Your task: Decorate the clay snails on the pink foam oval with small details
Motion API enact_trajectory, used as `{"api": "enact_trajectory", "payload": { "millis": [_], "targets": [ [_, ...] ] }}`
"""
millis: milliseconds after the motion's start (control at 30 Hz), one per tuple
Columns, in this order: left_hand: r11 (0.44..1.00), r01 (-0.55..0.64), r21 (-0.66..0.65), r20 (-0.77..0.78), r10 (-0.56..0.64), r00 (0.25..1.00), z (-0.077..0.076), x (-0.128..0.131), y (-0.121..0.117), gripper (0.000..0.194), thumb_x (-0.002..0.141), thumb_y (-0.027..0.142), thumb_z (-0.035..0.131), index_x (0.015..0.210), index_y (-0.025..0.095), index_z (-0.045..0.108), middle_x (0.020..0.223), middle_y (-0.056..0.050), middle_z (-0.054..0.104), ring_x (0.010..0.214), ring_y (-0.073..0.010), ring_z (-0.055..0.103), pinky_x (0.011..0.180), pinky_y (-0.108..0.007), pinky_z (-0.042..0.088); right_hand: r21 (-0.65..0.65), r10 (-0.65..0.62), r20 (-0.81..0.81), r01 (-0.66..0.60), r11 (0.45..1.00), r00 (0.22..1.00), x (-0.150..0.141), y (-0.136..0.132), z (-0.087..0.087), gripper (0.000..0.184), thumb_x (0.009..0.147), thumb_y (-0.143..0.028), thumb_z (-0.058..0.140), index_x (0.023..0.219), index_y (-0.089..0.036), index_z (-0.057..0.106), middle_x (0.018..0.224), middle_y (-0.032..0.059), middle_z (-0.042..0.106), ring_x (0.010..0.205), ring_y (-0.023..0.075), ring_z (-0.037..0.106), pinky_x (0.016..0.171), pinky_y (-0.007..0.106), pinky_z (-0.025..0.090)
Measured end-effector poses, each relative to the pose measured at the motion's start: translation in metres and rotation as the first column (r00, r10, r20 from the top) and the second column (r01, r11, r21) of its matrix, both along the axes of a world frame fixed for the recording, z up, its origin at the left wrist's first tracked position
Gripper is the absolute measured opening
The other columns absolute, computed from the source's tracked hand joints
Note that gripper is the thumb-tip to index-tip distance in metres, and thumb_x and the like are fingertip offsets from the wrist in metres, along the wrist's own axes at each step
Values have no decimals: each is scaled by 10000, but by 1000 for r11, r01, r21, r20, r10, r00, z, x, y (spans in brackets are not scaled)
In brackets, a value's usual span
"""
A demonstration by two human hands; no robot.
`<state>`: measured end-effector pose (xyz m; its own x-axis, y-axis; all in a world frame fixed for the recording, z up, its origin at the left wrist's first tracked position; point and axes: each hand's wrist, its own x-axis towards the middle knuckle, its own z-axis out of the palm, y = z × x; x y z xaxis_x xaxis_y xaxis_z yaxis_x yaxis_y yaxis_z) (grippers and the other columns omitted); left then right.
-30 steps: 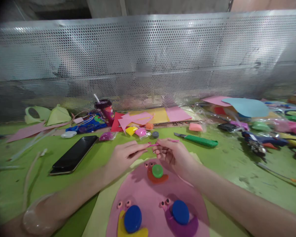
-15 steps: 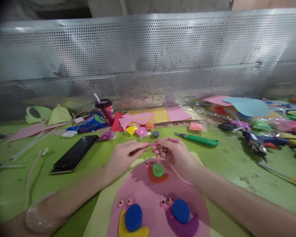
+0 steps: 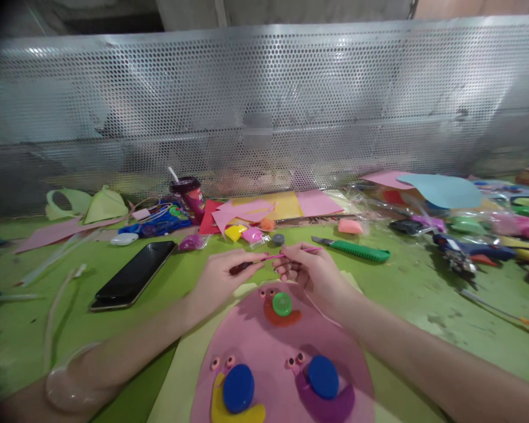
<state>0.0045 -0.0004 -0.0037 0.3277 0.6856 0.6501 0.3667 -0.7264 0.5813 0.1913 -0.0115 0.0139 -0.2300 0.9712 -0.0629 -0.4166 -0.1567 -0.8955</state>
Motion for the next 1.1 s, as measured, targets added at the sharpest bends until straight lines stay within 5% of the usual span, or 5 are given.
{"api": "enact_trajectory", "payload": {
  "millis": [433, 833, 1100],
  "targets": [
    [999, -40, 8, -13, 40, 999, 1, -1, -1, 111, 816, 187, 604, 875, 178, 698, 775, -13, 695, 653, -116, 594, 612, -214, 456, -18, -38, 29, 39, 999, 999, -1, -1, 3, 107, 742, -166, 666, 653, -112, 645, 631, 46, 652, 543, 78, 587, 531, 152, 480],
    [964, -51, -260, 39, 63, 997, 6, 3, -3, 164, 792, 208, 599, 922, 192, 698, 876, -28, 715, 710, -147, 625, 640, -246, 478, 200, -28, 156, -4, 980, 987, 0, -5, 1, 180, 743, -282, 693, 686, -148, 587, 632, 37, 654, 578, 121, 594, 535, 240, 472],
    [905, 40, -424, 169, 36, 985, 7, 3, -2, 98, 757, 243, 616, 784, 178, 684, 589, 20, 593, 482, -84, 451, 437, -190, 351, 384, -79, 355, -68, 921, 932, 2, -8, 4, 199, 790, -350, 634, 752, -156, 609, 674, 34, 661, 619, 137, 616, 610, 289, 502]
  ]
}}
